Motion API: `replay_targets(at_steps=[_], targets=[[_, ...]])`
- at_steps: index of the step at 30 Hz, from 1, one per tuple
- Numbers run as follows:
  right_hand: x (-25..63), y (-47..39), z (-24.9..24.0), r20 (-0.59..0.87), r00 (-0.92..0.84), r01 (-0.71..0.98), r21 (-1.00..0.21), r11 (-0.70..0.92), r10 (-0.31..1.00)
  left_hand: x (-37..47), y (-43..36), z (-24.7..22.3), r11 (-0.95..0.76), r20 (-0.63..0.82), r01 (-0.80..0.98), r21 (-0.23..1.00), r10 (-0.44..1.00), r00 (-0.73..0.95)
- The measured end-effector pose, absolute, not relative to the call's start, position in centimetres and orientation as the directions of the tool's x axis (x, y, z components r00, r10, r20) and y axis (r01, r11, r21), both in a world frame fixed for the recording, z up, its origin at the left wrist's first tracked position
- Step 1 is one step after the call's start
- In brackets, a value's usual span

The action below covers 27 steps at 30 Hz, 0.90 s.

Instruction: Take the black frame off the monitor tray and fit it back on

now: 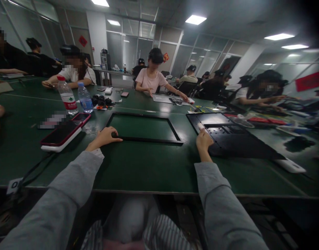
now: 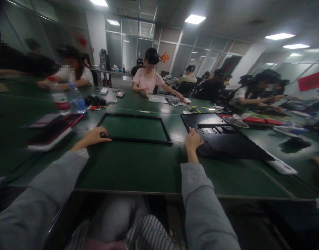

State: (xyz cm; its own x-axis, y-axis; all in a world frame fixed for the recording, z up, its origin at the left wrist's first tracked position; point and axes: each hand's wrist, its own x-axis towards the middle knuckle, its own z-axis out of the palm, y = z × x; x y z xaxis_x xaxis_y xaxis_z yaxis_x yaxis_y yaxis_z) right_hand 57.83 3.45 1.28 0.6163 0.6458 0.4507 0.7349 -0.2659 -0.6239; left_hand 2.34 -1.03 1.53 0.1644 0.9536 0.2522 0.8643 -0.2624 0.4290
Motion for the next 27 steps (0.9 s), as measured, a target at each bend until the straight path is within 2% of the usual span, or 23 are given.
replay_targets(at_steps=[3, 6, 10, 12, 15, 18, 22, 27], targets=[[59.9, 2.4, 1.6, 0.547, 0.665, 0.727, -0.63, -0.272, 0.509, 2.2, -0.8, 1.6, -0.172, 0.208, 0.899, 0.404, 0.974, 0.093], [62.1, 1.2, 1.9, 0.546, 0.777, 0.629, -0.706, -0.327, 0.314, 2.0, -0.7, 1.6, -0.083, 0.163, 0.908, 0.412, 0.987, 0.016], [65.1, -0.8, 2.3, 0.361, 0.933, 0.331, -0.853, -0.404, 0.001, 1.8, -0.6, 1.8, -0.019, 0.132, 0.876, 0.482, 0.99, -0.052], [66.1, -1.5, 2.4, 0.228, 0.971, 0.176, -0.89, -0.421, -0.076, 1.7, -0.5, 2.0, 0.002, 0.135, 0.856, 0.518, 0.987, -0.084], [66.6, -1.9, 2.2, 0.067, 0.998, 0.067, -0.905, -0.42, 0.015, 1.5, -0.4, 2.3, 0.015, 0.151, 0.807, 0.591, 0.98, -0.129], [66.3, -1.6, 1.8, 0.003, 0.992, 0.045, -0.939, -0.341, 0.123, 1.3, -0.3, 2.6, 0.017, 0.145, 0.74, 0.673, 0.977, -0.154], [65.4, -0.9, 1.4, -0.006, 0.989, 0.041, -0.952, -0.303, 0.15, 1.0, -0.1, 2.6, 0.031, 0.152, 0.659, 0.752, 0.964, -0.22], [63.5, -0.1, 1.3, 0.07, 0.967, 0.14, -0.949, -0.282, 0.245, 0.9, 0.1, 2.5, -0.022, 0.232, 0.572, 0.82, 0.926, -0.298]])
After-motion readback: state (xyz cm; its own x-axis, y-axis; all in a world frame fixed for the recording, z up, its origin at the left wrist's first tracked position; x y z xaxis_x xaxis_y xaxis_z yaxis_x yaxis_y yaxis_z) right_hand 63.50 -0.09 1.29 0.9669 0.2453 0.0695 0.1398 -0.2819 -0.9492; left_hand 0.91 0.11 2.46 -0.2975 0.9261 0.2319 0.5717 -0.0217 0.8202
